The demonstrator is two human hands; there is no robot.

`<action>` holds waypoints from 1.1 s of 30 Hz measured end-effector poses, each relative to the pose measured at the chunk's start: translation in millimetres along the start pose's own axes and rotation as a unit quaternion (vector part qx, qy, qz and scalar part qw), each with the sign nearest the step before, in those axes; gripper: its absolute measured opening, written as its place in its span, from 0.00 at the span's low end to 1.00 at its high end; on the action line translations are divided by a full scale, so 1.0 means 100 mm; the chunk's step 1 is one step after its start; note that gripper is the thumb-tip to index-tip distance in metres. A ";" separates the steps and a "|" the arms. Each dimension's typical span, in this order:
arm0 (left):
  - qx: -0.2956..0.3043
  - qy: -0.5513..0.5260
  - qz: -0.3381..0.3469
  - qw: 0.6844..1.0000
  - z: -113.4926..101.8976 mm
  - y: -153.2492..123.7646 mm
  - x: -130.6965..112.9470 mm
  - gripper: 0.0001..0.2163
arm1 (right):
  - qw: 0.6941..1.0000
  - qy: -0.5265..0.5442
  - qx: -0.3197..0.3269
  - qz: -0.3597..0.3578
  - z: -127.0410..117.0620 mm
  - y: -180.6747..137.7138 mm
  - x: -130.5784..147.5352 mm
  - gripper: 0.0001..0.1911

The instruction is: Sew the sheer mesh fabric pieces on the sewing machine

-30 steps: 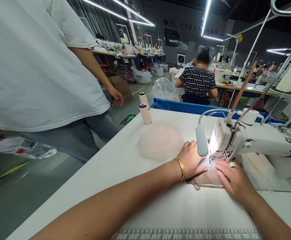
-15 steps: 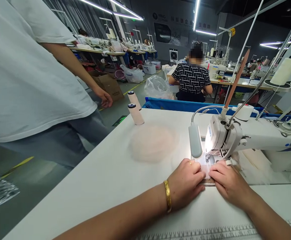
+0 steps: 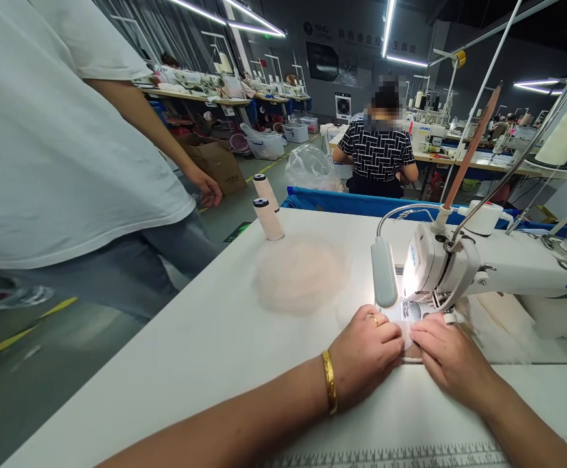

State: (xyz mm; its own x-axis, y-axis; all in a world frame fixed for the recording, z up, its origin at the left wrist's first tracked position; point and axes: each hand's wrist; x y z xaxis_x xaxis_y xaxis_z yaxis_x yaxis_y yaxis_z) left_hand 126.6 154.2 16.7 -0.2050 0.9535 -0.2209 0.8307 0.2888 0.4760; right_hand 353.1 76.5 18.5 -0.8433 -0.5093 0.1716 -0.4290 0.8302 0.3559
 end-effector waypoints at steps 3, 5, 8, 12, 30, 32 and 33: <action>-0.015 0.015 -0.001 1.000 0.00 0.01 0.01 0.05 | 1.000 -0.009 -0.007 0.003 0.01 0.00 -0.01 0.17; -0.015 0.018 0.007 1.000 0.00 0.01 0.00 0.05 | 1.000 -0.010 -0.017 -0.004 0.02 -0.01 -0.01 0.18; -0.009 0.013 0.027 1.000 0.02 -0.01 0.01 0.06 | 0.999 -0.009 -0.031 -0.008 0.04 -0.02 -0.01 0.18; -0.024 0.011 0.028 0.999 0.06 -0.03 0.04 0.07 | 0.999 -0.012 -0.033 0.002 0.05 -0.01 -0.01 0.19; -0.011 0.031 -0.028 0.999 0.11 0.16 0.15 0.08 | 0.991 -0.075 -0.025 0.107 0.26 -0.01 -0.16 0.22; 0.001 0.035 -0.043 0.998 0.12 0.16 0.16 0.07 | 0.991 -0.073 -0.028 0.108 0.26 -0.03 -0.17 0.22; 0.007 0.038 -0.050 0.998 0.12 0.16 0.16 0.07 | 0.991 -0.072 -0.030 0.109 0.26 -0.03 -0.17 0.22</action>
Point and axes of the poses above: each hand's wrist, its own y-axis towards the middle knuckle, its own z-axis out of the palm, x = y × z, and after that the axes turned 4 degrees about -y, right-handed
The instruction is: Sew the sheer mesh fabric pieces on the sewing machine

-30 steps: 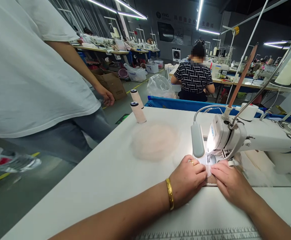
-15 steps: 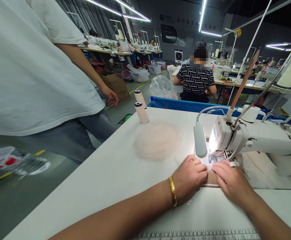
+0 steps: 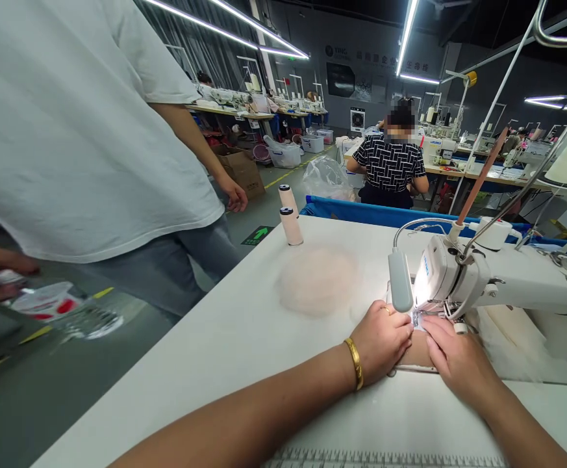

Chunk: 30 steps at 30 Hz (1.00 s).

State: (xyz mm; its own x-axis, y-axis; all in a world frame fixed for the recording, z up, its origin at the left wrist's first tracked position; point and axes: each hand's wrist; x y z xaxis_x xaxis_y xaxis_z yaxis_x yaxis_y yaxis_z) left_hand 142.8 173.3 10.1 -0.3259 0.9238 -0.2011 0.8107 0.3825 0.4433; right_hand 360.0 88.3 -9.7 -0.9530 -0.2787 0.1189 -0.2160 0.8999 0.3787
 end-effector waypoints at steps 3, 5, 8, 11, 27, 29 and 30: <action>0.015 0.012 -0.018 1.000 0.01 -0.01 0.01 0.06 | 1.000 -0.001 -0.010 0.001 0.00 -0.02 0.00 0.21; 0.026 0.017 -0.028 0.999 0.00 -0.01 0.00 0.06 | 1.000 0.001 -0.018 -0.004 0.00 -0.02 0.00 0.20; 0.058 0.015 -0.049 0.997 -0.02 0.03 -0.02 0.06 | 0.999 0.012 -0.032 -0.024 -0.01 -0.01 -0.01 0.18; 0.098 0.001 -0.088 0.991 -0.06 0.07 -0.03 0.07 | 0.996 0.028 -0.062 -0.060 -0.04 -0.01 0.00 0.16; 0.021 -0.673 -0.345 0.654 -1.25 -0.84 -0.19 0.17 | 0.881 0.425 0.200 0.052 -0.56 0.56 1.11 0.13; 0.012 -0.645 -0.358 0.675 -1.34 -0.83 -0.10 0.21 | 0.838 0.480 0.249 0.081 -0.48 0.71 1.19 0.14; -0.006 -0.618 -0.363 0.698 -1.38 -0.81 -0.05 0.22 | 0.814 0.509 0.263 0.091 -0.42 0.79 1.22 0.16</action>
Point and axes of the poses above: each hand's wrist, its own y-axis towards the middle knuckle, its own z-axis out of the palm, x = y × z, and after that the axes turned 4 degrees about -y, right-handed
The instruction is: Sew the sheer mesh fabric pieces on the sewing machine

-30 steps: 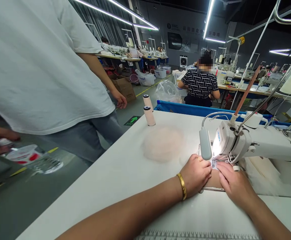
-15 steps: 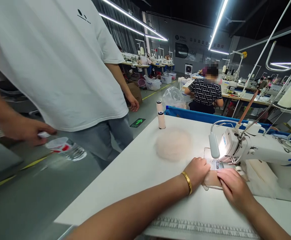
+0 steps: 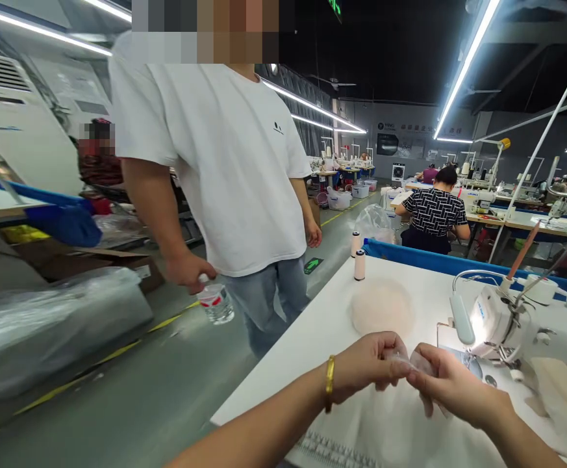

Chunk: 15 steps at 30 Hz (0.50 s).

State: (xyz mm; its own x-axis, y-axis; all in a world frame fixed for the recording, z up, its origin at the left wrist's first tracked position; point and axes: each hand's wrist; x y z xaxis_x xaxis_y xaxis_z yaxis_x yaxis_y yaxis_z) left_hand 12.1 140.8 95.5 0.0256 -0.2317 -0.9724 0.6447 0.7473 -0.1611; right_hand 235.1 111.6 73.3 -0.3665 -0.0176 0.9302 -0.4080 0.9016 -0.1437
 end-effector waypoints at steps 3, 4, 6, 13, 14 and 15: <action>-0.110 0.051 0.078 0.990 -0.19 0.16 -0.13 0.24 | 0.992 0.112 -0.048 -0.029 0.05 0.38 -0.02 0.22; -0.147 0.059 0.102 0.982 -0.26 0.23 -0.17 0.24 | 0.985 0.136 -0.089 -0.050 0.06 0.51 -0.02 0.23; -0.207 0.077 0.134 0.966 -0.43 0.37 -0.26 0.25 | 0.971 0.152 -0.163 -0.084 0.04 0.78 0.00 0.26; -0.370 0.204 0.151 0.894 -0.93 0.81 -0.20 0.20 | 0.938 0.046 -0.329 -0.099 -0.20 1.63 -0.03 0.21; -0.395 0.231 0.147 0.877 -0.99 0.85 -0.16 0.18 | 0.934 0.022 -0.344 -0.099 -0.23 1.73 -0.06 0.19; -0.416 0.258 0.139 0.861 -1.03 0.89 -0.12 0.17 | 0.930 -0.001 -0.355 -0.099 -0.25 1.82 -0.09 0.18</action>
State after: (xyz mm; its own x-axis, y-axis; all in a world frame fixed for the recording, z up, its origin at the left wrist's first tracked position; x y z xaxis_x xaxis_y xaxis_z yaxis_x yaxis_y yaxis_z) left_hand -9.7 274.8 75.3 -0.3911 0.1758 -0.9034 -0.1065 0.9663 0.2342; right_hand 185.1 286.5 47.6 -0.3453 -0.2137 0.9138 0.1862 0.9388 0.2899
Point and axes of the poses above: each hand's wrist, its own y-axis towards the middle knuckle, its own z-axis out of the palm, x = y × z, and after that the axes turned 4 degrees about -y, right-handed
